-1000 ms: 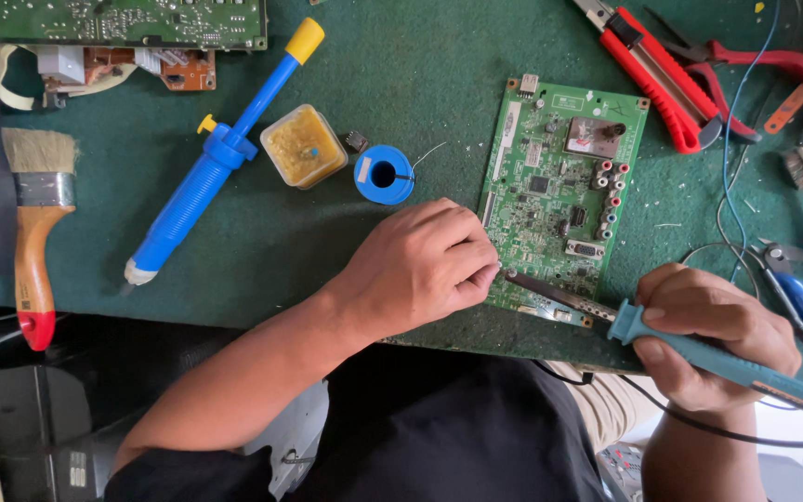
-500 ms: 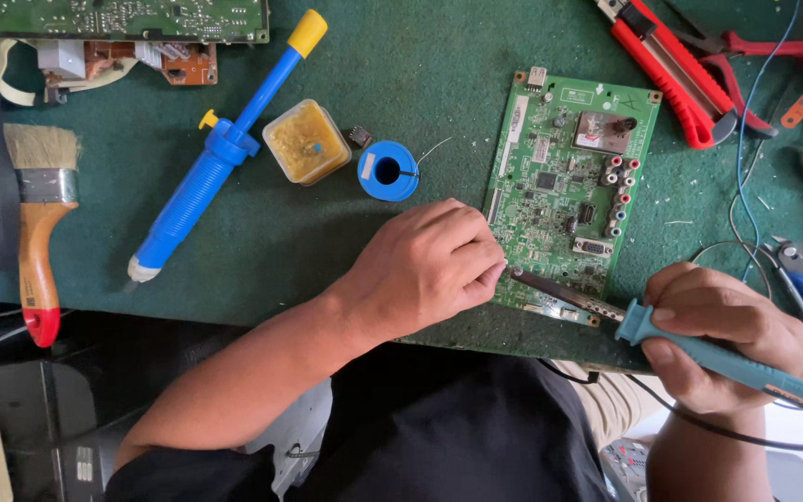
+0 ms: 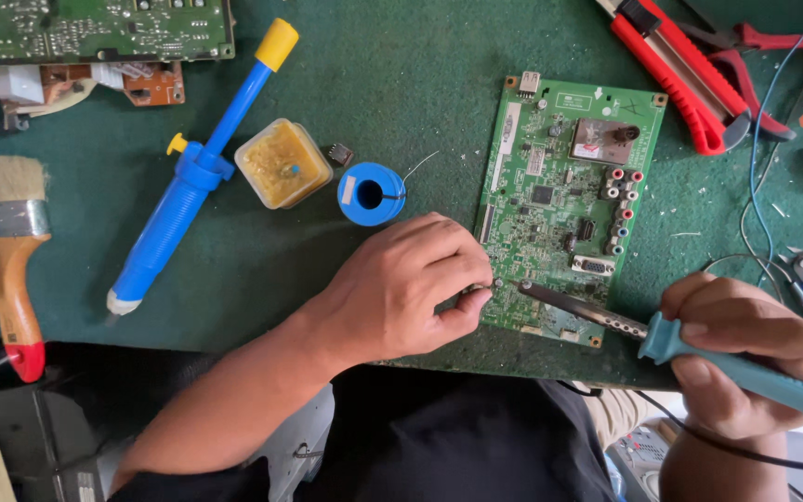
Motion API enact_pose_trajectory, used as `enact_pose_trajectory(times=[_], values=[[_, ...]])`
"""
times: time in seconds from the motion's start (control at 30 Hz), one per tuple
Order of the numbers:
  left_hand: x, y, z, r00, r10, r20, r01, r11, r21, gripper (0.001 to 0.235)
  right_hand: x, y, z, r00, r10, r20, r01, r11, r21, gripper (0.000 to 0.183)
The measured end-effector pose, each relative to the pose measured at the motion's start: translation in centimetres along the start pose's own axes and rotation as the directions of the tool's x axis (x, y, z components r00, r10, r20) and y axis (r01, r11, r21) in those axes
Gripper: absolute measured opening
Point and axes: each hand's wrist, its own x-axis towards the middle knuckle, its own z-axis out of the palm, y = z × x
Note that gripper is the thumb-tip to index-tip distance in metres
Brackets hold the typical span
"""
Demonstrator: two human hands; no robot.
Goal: The person holds a green circuit board and uses a soldering iron to apply solder to specific points on the board. They feed solder wire from a blue spool into the joints while working on the board.
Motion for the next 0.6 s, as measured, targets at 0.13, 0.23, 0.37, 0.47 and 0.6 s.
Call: enact_pose_trajectory(times=[0.13, 0.23, 0.37, 0.47, 0.6], values=[[0.5, 0.2, -0.4, 1.0, -0.023, 0.019, 0.023, 0.999, -0.027, 0.013, 0.5, -0.1, -0.6, 0.996, 0.055, 0.073, -0.055, 0.998, -0.001, 0.025], [0.5, 0.2, -0.6, 0.998, -0.052, 0.038, 0.053, 0.998, -0.044, 0.012, 0.2, -0.2, -0.9, 0.99, 0.089, 0.11, -0.088, 0.996, -0.011, 0.028], [0.7, 0.3, -0.8, 0.994, -0.087, 0.059, 0.092, 0.993, -0.079, 0.011, -0.4, -0.5, -1.4, 0.979, 0.159, 0.129, -0.155, 0.987, -0.034, 0.028], [0.8, 0.3, -0.9, 0.994, -0.09, 0.062, 0.096, 0.991, -0.093, 0.007, 0.6, -2.3, -0.5, 0.957, 0.277, 0.089, -0.271, 0.959, -0.079, 0.026], [0.8, 0.3, -1.0, 0.991, -0.11, 0.075, 0.116, 0.989, -0.087, 0.007, -0.3, -1.1, -1.6, 0.961, 0.247, 0.121, -0.241, 0.968, -0.065, 0.027]])
